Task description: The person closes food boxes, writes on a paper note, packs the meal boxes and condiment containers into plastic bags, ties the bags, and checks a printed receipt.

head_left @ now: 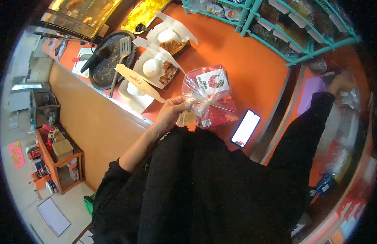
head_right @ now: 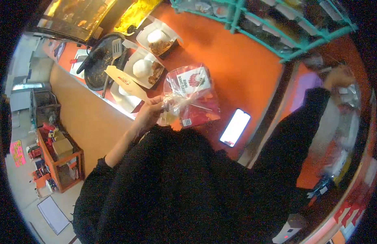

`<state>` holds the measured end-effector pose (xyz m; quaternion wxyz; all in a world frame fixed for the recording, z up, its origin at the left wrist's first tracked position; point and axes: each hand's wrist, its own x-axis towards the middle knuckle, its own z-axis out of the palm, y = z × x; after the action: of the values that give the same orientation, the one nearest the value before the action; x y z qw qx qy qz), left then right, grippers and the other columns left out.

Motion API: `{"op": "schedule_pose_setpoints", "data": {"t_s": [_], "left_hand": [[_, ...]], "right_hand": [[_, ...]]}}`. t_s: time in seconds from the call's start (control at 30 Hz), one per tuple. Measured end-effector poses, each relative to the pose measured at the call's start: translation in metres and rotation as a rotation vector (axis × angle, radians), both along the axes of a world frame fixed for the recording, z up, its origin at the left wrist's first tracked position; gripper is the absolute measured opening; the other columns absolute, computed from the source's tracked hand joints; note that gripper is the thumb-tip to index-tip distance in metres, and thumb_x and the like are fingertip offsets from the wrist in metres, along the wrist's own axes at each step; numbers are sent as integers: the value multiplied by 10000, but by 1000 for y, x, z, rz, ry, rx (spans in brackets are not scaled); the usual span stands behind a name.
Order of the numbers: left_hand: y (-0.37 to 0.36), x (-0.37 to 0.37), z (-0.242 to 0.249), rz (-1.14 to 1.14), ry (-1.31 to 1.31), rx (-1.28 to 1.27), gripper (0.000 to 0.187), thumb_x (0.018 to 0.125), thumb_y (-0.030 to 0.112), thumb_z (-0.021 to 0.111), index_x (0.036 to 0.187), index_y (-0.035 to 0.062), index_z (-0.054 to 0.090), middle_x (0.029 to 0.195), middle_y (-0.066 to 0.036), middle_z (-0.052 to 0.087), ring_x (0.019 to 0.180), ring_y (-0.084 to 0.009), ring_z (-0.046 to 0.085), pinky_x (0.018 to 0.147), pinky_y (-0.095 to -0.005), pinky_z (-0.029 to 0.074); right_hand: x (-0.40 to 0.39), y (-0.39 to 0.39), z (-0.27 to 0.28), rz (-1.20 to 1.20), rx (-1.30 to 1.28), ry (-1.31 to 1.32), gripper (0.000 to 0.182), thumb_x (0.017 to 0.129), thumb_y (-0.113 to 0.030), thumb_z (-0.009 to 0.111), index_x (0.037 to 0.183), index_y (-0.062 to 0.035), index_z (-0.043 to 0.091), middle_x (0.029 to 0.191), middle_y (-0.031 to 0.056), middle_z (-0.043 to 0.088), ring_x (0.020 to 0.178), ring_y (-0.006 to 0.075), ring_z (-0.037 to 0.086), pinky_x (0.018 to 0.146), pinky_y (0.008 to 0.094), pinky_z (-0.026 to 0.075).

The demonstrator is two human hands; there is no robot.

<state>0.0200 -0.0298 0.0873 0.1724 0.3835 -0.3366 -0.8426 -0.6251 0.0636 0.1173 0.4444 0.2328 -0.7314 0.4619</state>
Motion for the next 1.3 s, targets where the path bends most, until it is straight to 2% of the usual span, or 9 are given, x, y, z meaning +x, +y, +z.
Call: {"op": "schedule_pose_setpoints", "data": {"t_s": [0.07,0.2,0.33,0.57,0.63,0.77,0.93,1.1,1.3], "left_hand": [[-2,0,0,-29,65,55,209,797,95,513,953,-39,550,883,-104,593,767,-155,576,728,-284,459],[-2,-1,1,-47,14,68,201,807,105,510,945,-34,555,881,-103,596,761,-149,577,716,-276,458],[-4,2,-7,-105,-61,22,188,814,145,522,911,-9,569,795,-57,593,713,-109,560,682,-247,446],[-2,1,-12,-130,-112,-150,128,819,126,509,858,34,589,748,-16,587,643,-62,508,600,-174,358],[-2,2,-10,-138,-92,-155,123,821,126,506,848,42,592,741,-11,587,640,-58,502,596,-170,348],[1,-1,3,-78,-12,-92,126,827,111,491,839,38,592,729,-9,585,632,-63,512,581,-174,377],[10,-2,4,-7,38,-128,130,821,67,477,861,29,595,732,-14,581,626,-72,518,564,-197,415],[23,-1,-12,84,-129,-935,139,769,-26,467,836,5,584,691,-38,571,597,-112,515,551,-228,416],[17,15,-13,-69,-433,-1225,235,758,-74,464,946,8,579,838,-92,606,686,-127,583,615,-248,480]], "right_hand": [[64,6,22,206,-378,5,217,665,-10,594,847,12,478,742,148,576,659,239,579,625,345,485],[318,16,28,773,133,-204,181,701,77,535,823,-18,441,789,165,533,635,237,568,557,322,515],[464,2,18,1299,-281,-580,399,683,169,520,893,-75,285,862,189,491,677,271,591,575,326,532],[491,6,8,1067,-12,-186,323,661,134,579,837,-36,369,866,182,520,711,261,592,605,315,511],[496,5,4,1047,245,-34,219,638,91,632,663,-30,451,859,154,563,742,237,595,599,281,480],[516,-2,-12,1044,245,-58,248,632,53,656,522,-47,458,828,130,587,715,228,588,613,256,464],[526,-7,-41,1083,162,-307,216,686,86,590,740,-25,413,837,126,529,707,193,577,603,243,471],[527,-12,-44,1102,-246,-764,287,743,100,516,875,-43,306,861,108,464,722,160,562,606,235,472],[535,-11,-60,1078,-185,-745,305,728,109,527,883,-41,311,858,106,464,714,152,557,608,237,471]]}}
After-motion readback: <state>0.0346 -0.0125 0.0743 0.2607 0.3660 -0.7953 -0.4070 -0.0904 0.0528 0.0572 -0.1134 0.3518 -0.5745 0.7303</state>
